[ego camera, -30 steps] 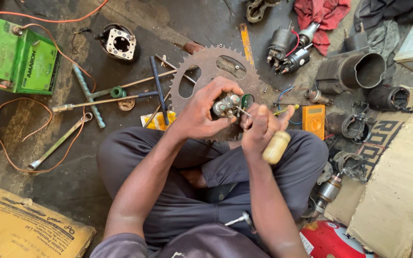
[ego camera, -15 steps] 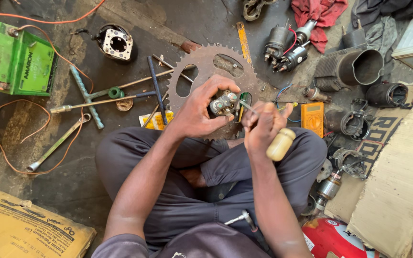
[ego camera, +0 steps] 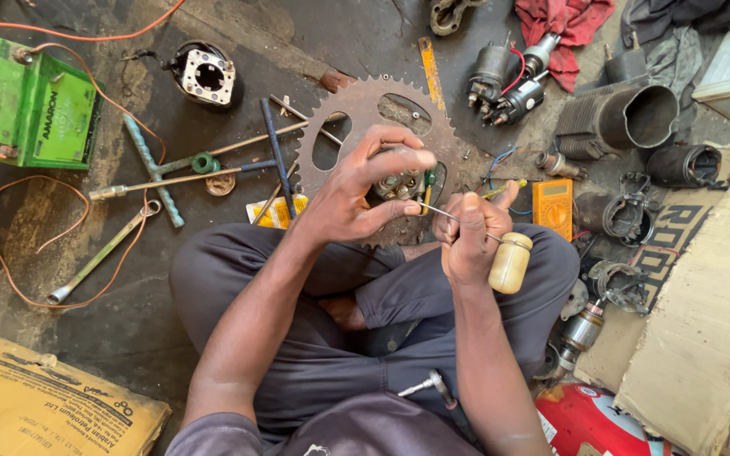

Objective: The person sits on the floor and uses a screwdriver and a small hammer to adjust and tap components on a small cylindrical electrical part. The person repeatedly taps the tool handle with the hammer while holding the part steady.

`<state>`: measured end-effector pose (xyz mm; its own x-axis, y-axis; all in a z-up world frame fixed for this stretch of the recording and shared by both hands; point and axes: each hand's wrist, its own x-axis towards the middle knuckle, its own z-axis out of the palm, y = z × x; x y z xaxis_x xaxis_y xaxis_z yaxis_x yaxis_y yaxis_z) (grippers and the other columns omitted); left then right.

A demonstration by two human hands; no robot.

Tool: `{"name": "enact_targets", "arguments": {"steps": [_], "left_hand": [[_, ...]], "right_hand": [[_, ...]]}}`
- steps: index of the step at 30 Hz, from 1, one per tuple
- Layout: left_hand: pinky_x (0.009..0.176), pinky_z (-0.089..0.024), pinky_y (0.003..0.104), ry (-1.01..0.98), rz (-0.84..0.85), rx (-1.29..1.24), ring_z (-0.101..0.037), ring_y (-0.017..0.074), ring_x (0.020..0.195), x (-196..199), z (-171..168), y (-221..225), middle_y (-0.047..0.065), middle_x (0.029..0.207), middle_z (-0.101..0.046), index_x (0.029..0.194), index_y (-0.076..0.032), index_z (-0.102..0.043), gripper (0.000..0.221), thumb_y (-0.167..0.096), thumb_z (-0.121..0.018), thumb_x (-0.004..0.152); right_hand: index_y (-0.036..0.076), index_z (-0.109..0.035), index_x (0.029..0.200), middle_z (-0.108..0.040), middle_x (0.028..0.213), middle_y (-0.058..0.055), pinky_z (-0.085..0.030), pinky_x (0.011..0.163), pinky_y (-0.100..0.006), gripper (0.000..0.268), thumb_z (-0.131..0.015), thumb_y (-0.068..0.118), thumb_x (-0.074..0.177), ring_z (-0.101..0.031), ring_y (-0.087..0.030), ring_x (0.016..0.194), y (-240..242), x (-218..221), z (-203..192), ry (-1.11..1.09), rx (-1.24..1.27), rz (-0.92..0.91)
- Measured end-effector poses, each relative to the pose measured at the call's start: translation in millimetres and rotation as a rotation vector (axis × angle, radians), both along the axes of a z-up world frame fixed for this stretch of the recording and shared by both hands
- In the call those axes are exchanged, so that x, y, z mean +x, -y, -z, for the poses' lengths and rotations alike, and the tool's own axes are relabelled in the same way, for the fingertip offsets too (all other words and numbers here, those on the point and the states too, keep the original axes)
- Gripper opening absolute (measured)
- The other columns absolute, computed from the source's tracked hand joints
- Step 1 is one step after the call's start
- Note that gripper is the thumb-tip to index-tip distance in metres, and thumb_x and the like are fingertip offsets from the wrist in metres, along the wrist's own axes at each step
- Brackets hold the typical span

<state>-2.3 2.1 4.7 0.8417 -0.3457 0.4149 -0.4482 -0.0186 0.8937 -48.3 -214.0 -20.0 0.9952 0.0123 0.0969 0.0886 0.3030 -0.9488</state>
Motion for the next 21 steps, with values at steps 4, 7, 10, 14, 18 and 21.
{"name": "enact_targets", "arguments": {"steps": [4,7,10,14,18,21], "left_hand": [[0.120,-0.044,0.046,0.070,-0.011,0.055,-0.053,0.0348,0.141,-1,-10,-2,0.014,0.150,-0.047,0.117,-0.016,-0.073,0.030,-0.018,-0.084,0.089],[0.121,-0.042,0.049,0.096,0.015,0.047,-0.051,0.0367,0.141,-1,-18,-8,0.016,0.150,-0.047,0.112,-0.014,-0.074,0.029,-0.020,-0.085,0.086],[0.118,-0.044,0.050,0.173,0.035,0.157,-0.052,0.0387,0.141,-3,-24,-13,0.014,0.143,-0.054,0.108,-0.014,-0.077,0.030,-0.024,-0.087,0.082],[0.116,-0.047,0.049,0.186,0.009,0.229,-0.054,0.0374,0.141,-4,-26,-11,0.012,0.140,-0.059,0.103,-0.015,-0.077,0.026,-0.028,-0.087,0.083],[0.117,-0.045,0.051,0.187,0.029,0.209,-0.050,0.0394,0.145,-4,-29,-14,0.014,0.145,-0.057,0.098,-0.013,-0.077,0.025,-0.030,-0.088,0.084],[0.118,-0.042,0.053,0.172,0.074,0.163,-0.047,0.0410,0.147,-4,-34,-20,0.016,0.147,-0.055,0.086,-0.010,-0.070,0.034,-0.036,-0.090,0.078]], "right_hand": [[0.003,-0.047,0.070,-0.044,0.059,-0.003,-0.031,0.048,-0.024,0.051,-0.057,0.032,0.111,-0.040,-0.010,0.049,2,-2,-2,-0.057,0.023,-0.017],[0.003,-0.048,0.069,-0.044,0.058,-0.003,-0.031,0.048,-0.023,0.052,-0.057,0.033,0.110,-0.040,-0.010,0.048,1,-2,-6,-0.039,-0.020,-0.029],[0.004,-0.047,0.067,-0.046,0.057,-0.003,-0.033,0.059,-0.023,0.054,-0.056,0.034,0.111,-0.042,-0.010,0.047,0,-4,-14,-0.002,-0.096,-0.018],[0.005,-0.046,0.062,-0.047,0.055,-0.002,-0.041,0.095,-0.021,0.058,-0.054,0.036,0.110,-0.044,-0.010,0.048,0,-7,-22,0.055,-0.229,-0.021],[0.003,-0.045,0.067,-0.047,0.061,-0.002,-0.035,0.051,-0.027,0.055,-0.060,0.037,0.107,-0.042,-0.007,0.046,6,1,-27,0.026,0.053,-0.025],[0.005,-0.045,0.066,-0.048,0.061,0.000,-0.032,0.050,-0.027,0.054,-0.059,0.037,0.108,-0.041,-0.008,0.051,18,17,-36,0.001,-0.031,-0.013]]}}
